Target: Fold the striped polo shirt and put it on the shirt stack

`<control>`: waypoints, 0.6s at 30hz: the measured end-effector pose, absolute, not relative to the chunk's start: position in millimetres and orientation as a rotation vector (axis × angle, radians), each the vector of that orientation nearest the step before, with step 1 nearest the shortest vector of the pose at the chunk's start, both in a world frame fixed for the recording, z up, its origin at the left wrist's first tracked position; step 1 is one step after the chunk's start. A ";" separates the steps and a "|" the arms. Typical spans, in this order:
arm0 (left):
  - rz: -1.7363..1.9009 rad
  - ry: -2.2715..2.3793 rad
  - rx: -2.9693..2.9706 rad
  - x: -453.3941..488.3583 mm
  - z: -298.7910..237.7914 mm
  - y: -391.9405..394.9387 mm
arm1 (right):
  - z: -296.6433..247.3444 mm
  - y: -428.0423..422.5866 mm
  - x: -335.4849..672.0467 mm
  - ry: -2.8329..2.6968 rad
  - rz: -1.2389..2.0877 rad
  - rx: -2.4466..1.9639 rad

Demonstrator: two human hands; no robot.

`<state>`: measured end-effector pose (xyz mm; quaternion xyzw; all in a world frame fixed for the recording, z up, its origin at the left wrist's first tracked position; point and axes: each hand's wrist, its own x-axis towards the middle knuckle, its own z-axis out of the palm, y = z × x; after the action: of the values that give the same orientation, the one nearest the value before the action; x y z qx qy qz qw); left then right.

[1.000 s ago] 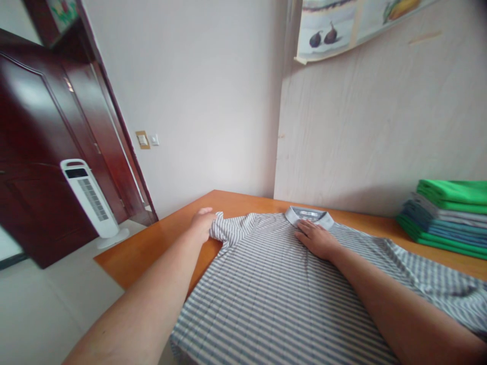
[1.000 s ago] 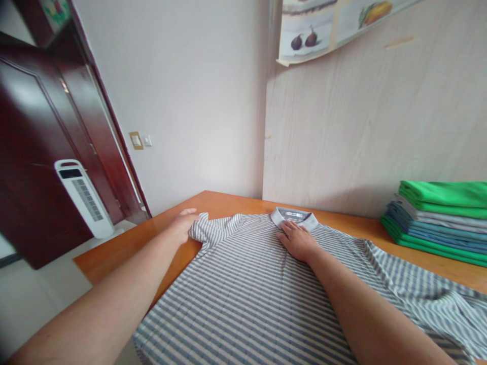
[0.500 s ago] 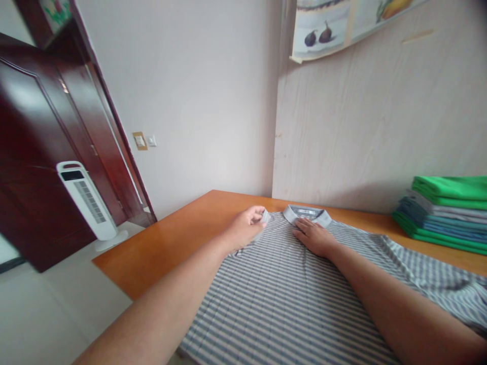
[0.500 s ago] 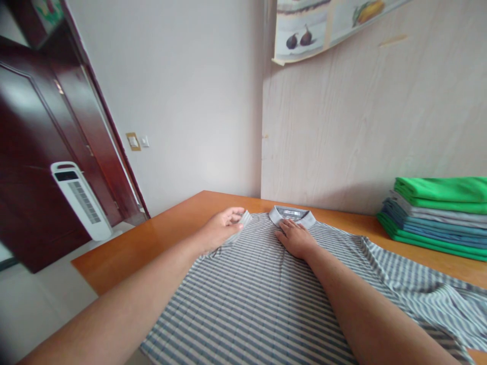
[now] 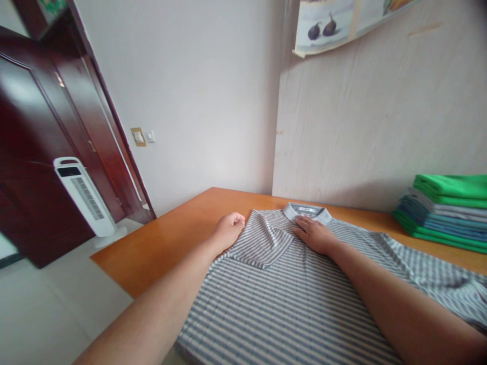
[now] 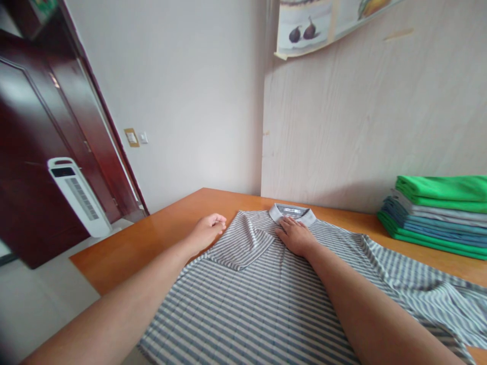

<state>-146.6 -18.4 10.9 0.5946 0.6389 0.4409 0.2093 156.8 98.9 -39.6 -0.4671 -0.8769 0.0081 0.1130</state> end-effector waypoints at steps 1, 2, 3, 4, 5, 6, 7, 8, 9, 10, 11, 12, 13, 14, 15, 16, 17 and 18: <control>1.179 1.774 1.713 -147.3 6.6 -18.5 | -39.7 99.2 157.4 -2.573 0.024 -1.369; 1.121 1.771 1.769 -147.5 3.1 -18.8 | -39.7 99.5 158.0 -2.571 0.024 -1.371; 1.060 1.769 1.823 -147.7 0.5 -19.1 | -39.5 99.7 158.6 -2.571 0.024 -1.373; 1.002 1.769 1.876 -148.1 -1.0 -19.4 | -39.2 99.7 159.3 -2.571 0.026 -1.375; 0.948 1.769 1.928 -148.8 -1.6 -19.5 | -38.8 99.6 159.8 -2.570 0.030 -1.378; 0.899 1.767 1.980 -150.1 -1.3 -19.4 | -38.4 99.4 160.3 -2.568 0.036 -1.383; 0.857 1.761 2.028 -151.8 -0.5 -19.1 | -38.0 99.0 160.6 -2.566 0.044 -1.387; 0.826 1.748 2.069 -153.9 0.8 -18.6 | -37.7 98.6 160.9 -2.563 0.053 -1.392; 0.807 1.730 2.100 -156.2 2.0 -18.0 | -37.6 98.2 161.0 -2.558 0.062 -1.399; 0.798 1.711 2.119 -158.5 3.1 -17.4 | -37.8 98.0 161.2 -2.553 0.070 -1.408; 0.799 1.694 2.126 -160.9 3.7 -16.9 | -38.1 97.9 161.5 -2.550 0.078 -1.417; 0.808 1.678 2.128 -163.1 3.7 -16.6 | -38.4 98.1 161.9 -2.550 0.084 -1.425; 0.823 1.663 2.126 -165.1 3.1 -16.4 | -38.6 98.5 162.4 -2.552 0.089 -1.433; 0.843 1.650 2.127 -166.9 2.0 -16.4 | -38.4 99.0 162.9 -2.555 0.092 -1.440; 0.861 1.633 2.134 -168.5 0.5 -16.6 | -37.5 99.3 163.3 -2.560 0.094 -1.445; 0.875 1.616 2.147 -169.7 -1.1 -16.8 | -35.6 99.4 163.6 -2.568 0.095 -1.447; 0.883 1.603 2.164 -170.6 -2.6 -17.2 | -32.5 99.1 163.4 -2.580 0.093 -1.445; 0.883 1.596 2.180 -171.2 -3.7 -17.6 | -28.1 98.1 162.5 -2.596 0.084 -1.442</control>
<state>-171.2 -17.6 -3.7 0.7584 0.5552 0.3070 0.1491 162.5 98.1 -28.1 -0.4837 -0.8706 0.0281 0.0854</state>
